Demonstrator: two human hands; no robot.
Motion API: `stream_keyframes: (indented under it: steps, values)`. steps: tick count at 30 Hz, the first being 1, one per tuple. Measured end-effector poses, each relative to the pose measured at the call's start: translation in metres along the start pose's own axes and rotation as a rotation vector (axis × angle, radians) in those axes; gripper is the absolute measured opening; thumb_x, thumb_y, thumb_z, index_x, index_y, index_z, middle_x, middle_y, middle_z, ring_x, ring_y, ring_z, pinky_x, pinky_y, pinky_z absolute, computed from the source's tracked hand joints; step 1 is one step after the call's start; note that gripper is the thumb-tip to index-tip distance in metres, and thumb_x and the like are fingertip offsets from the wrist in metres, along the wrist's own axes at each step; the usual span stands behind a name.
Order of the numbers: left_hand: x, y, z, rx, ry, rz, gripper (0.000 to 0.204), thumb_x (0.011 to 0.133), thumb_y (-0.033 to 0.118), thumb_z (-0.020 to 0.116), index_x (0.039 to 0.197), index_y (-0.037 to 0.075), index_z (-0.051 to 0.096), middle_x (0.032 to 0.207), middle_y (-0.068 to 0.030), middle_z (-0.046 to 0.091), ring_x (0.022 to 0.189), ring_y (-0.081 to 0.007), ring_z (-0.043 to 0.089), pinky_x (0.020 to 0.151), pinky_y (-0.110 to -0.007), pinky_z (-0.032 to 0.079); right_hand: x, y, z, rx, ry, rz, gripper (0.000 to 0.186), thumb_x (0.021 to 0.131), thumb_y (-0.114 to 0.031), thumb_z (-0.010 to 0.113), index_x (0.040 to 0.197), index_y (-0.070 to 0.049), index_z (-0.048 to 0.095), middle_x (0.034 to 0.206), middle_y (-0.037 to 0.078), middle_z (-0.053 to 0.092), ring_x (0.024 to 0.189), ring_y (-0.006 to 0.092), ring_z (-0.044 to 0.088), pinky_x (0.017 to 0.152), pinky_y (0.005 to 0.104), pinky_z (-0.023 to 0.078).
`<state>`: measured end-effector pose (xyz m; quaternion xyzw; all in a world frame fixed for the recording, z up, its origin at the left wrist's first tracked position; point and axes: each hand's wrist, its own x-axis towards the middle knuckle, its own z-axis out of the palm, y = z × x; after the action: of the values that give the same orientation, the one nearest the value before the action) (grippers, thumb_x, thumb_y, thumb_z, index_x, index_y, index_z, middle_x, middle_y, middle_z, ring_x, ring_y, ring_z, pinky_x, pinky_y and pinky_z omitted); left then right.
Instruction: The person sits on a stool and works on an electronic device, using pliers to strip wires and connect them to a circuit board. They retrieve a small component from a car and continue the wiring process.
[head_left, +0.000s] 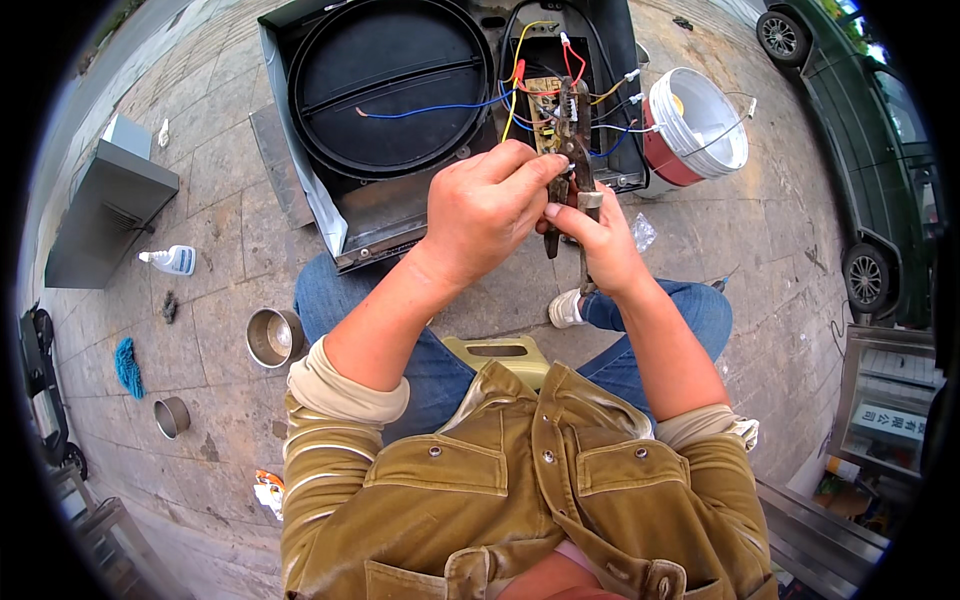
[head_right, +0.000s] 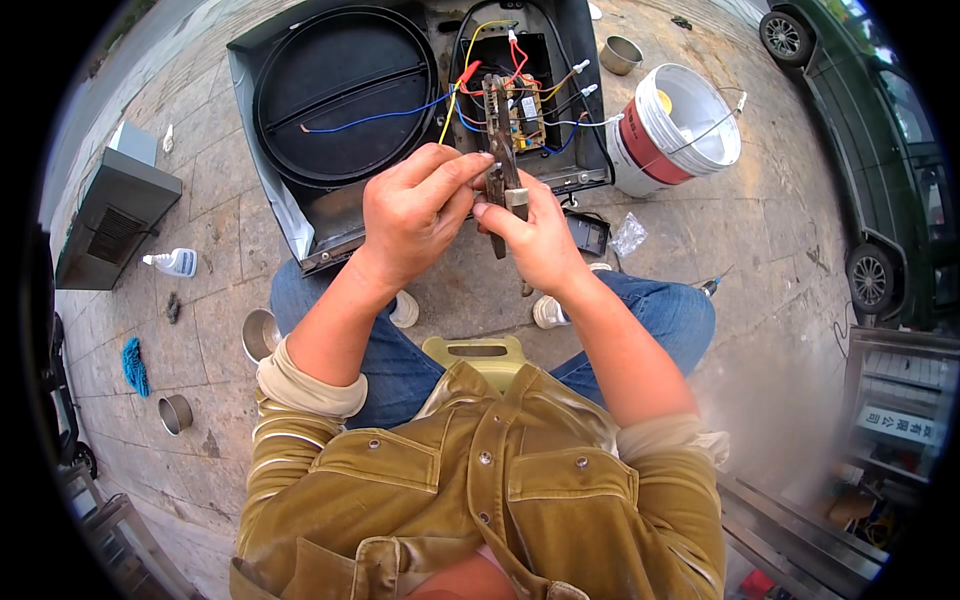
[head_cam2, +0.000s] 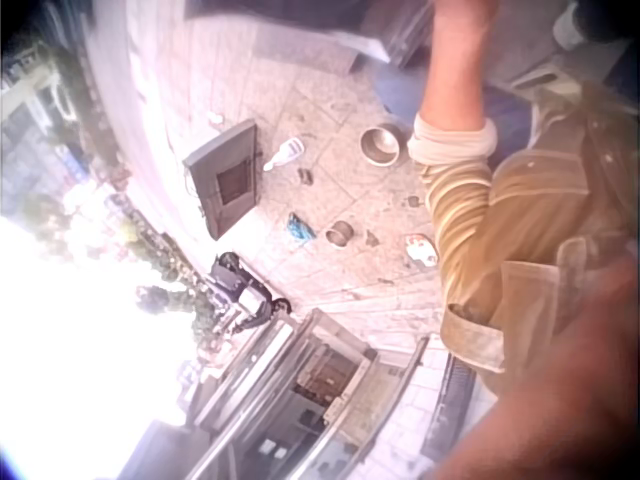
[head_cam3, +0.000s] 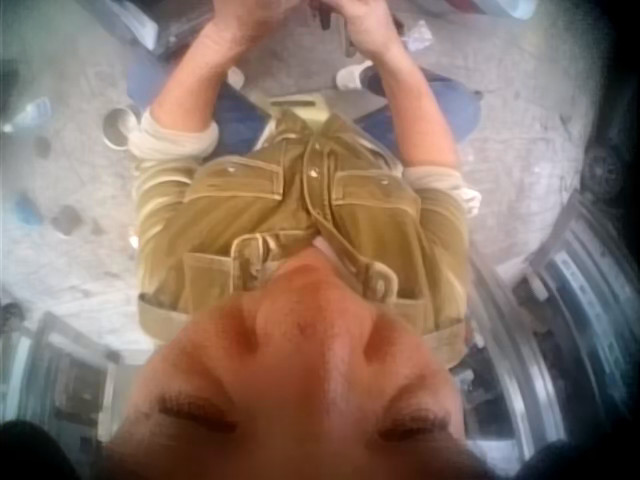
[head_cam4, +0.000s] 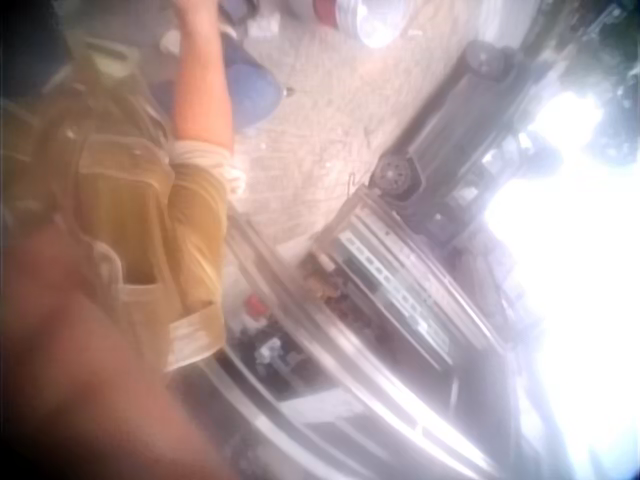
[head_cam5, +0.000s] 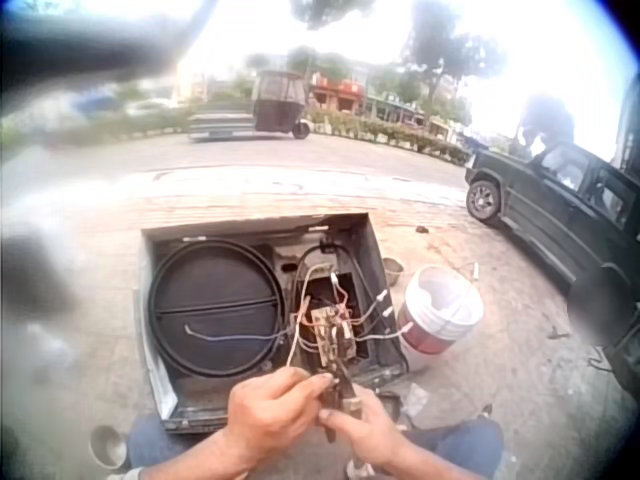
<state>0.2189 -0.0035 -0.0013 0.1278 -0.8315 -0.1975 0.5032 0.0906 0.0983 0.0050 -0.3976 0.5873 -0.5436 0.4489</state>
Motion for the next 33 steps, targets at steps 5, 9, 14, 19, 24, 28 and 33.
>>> stream_keyframes:
  steps: [5,9,14,19,24,28,33]
  values:
    - [0.0,0.0,0.002,-0.036,-0.015,-0.015,0.03,0.069,-0.009,0.063,0.097,0.003,0.068,0.078,-0.007,0.063,0.065,-0.0204,0.064,0.055,-0.03,0.05,0.0,0.001,0.001,-0.023,0.014,-0.004,0.023,0.081,-0.012,0.059,0.101,-0.001,0.058,0.078,0.0,0.057,0.07,0.0076,0.052,0.064,0.0241,0.043]
    - [-0.003,0.0,0.003,-0.089,-0.043,-0.07,0.028,0.073,-0.01,0.063,0.099,0.001,0.068,0.079,-0.0085,0.064,0.067,-0.0206,0.065,0.058,-0.03,0.051,-0.001,0.004,0.003,-0.065,0.038,-0.033,0.021,0.081,-0.01,0.059,0.1,-0.002,0.057,0.08,0.0,0.057,0.071,0.0081,0.051,0.064,0.0252,0.043]
    - [-0.005,-0.002,0.006,-0.145,-0.033,-0.087,0.027,0.072,-0.006,0.065,0.097,0.004,0.067,0.078,-0.0069,0.064,0.065,-0.0225,0.064,0.055,-0.031,0.051,0.0,0.007,0.001,-0.079,0.03,-0.017,0.017,0.08,-0.009,0.058,0.096,-0.003,0.055,0.078,0.0,0.056,0.069,0.0085,0.051,0.063,0.0259,0.043]
    - [-0.006,-0.003,0.009,-0.166,-0.016,-0.074,0.026,0.071,-0.004,0.066,0.095,0.005,0.067,0.078,-0.0065,0.063,0.064,-0.0241,0.064,0.053,-0.032,0.051,0.003,0.016,0.0,-0.028,0.025,-0.014,0.011,0.079,-0.007,0.057,0.088,-0.004,0.051,0.068,0.0,0.053,0.06,0.0081,0.049,0.055,0.026,0.041]
    - [-0.007,-0.001,0.01,-0.166,-0.025,-0.081,0.025,0.071,-0.004,0.065,0.095,0.005,0.067,0.079,-0.0066,0.063,0.066,-0.0246,0.064,0.054,-0.033,0.051,0.003,0.018,-0.003,-0.022,0.013,0.011,0.009,0.078,-0.005,0.056,0.084,-0.004,0.049,0.067,0.0,0.052,0.061,0.0075,0.049,0.055,0.0254,0.04]
    - [-0.007,0.002,0.009,-0.17,-0.101,-0.12,0.025,0.077,-0.008,0.064,0.101,0.0,0.067,0.081,-0.0106,0.066,0.068,-0.0228,0.065,0.06,-0.03,0.051,0.005,0.024,-0.009,-0.16,0.072,-0.046,0.017,0.078,-0.009,0.063,0.089,-0.003,0.052,0.072,0.0,0.052,0.068,0.0085,0.05,0.063,0.0258,0.043]
    - [-0.002,-0.003,0.001,-0.17,-0.052,-0.146,0.022,0.081,-0.006,0.064,0.103,0.0,0.066,0.083,-0.0109,0.065,0.066,-0.0203,0.061,0.059,-0.027,0.048,-0.009,0.0,-0.018,-0.132,0.195,-0.203,0.044,0.077,-0.018,0.073,0.114,-0.002,0.053,0.09,0.002,0.054,0.082,0.011,0.052,0.073,0.0273,0.046]
